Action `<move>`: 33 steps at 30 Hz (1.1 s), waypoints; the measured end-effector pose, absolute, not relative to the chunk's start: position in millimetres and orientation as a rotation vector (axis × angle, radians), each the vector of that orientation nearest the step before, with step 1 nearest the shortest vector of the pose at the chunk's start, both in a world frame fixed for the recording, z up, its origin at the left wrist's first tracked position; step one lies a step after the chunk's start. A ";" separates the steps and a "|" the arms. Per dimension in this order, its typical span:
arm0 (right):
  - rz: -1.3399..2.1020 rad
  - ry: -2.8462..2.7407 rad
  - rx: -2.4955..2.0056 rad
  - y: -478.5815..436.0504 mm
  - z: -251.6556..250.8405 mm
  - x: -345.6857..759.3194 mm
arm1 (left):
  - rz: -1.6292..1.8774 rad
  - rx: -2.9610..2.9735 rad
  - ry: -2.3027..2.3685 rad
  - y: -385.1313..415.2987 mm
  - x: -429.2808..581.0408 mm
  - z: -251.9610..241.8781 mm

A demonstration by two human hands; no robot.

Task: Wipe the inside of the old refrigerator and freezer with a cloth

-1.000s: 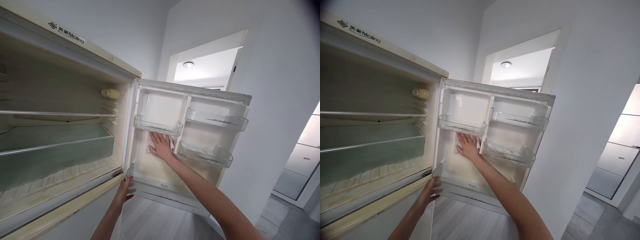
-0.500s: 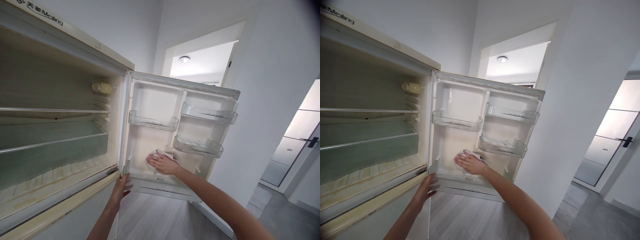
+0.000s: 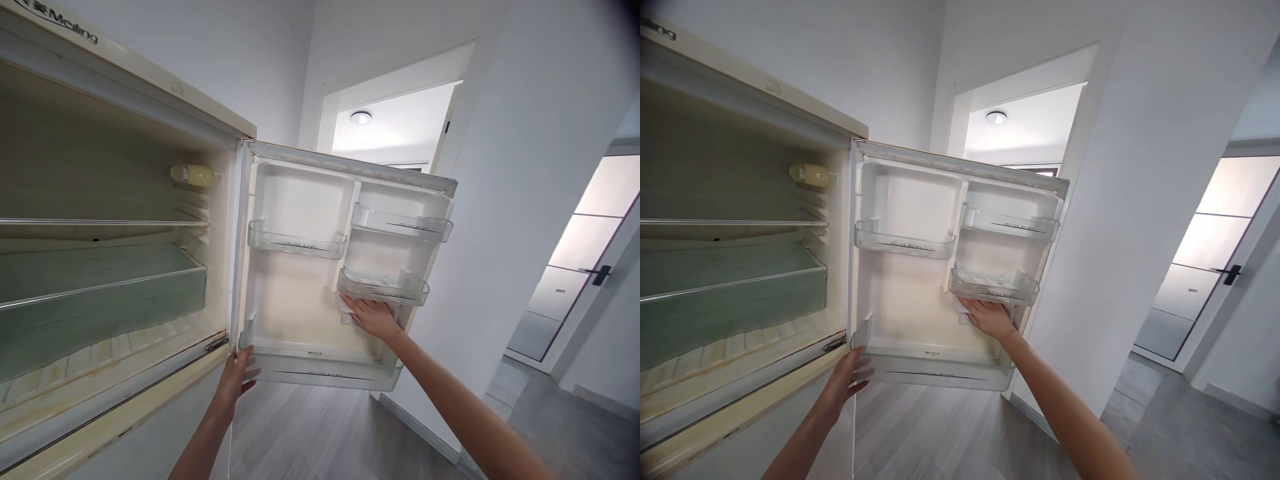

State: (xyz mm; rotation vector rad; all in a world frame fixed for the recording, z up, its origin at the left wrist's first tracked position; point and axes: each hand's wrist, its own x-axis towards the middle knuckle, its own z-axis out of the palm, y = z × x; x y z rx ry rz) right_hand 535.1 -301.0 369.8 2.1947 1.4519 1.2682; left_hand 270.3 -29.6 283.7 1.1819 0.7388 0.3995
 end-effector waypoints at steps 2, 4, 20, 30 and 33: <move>1.283 1.393 2.254 -306.5 364.1 536.2 | 0.408 1.181 0.738 -29.7 271.0 284.6; 1.295 1.357 2.311 -311.8 359.7 537.5 | 0.418 1.177 0.749 -30.3 272.2 285.9; 1.037 1.801 1.879 -349.9 348.1 557.1 | 0.439 1.169 0.751 -31.9 279.9 277.1; 0.750 2.019 1.636 -303.7 330.4 547.6 | 0.440 1.140 0.762 -34.4 275.4 285.0; 0.816 2.052 1.576 -274.1 333.9 537.0 | 0.425 1.141 0.749 -34.0 276.2 285.1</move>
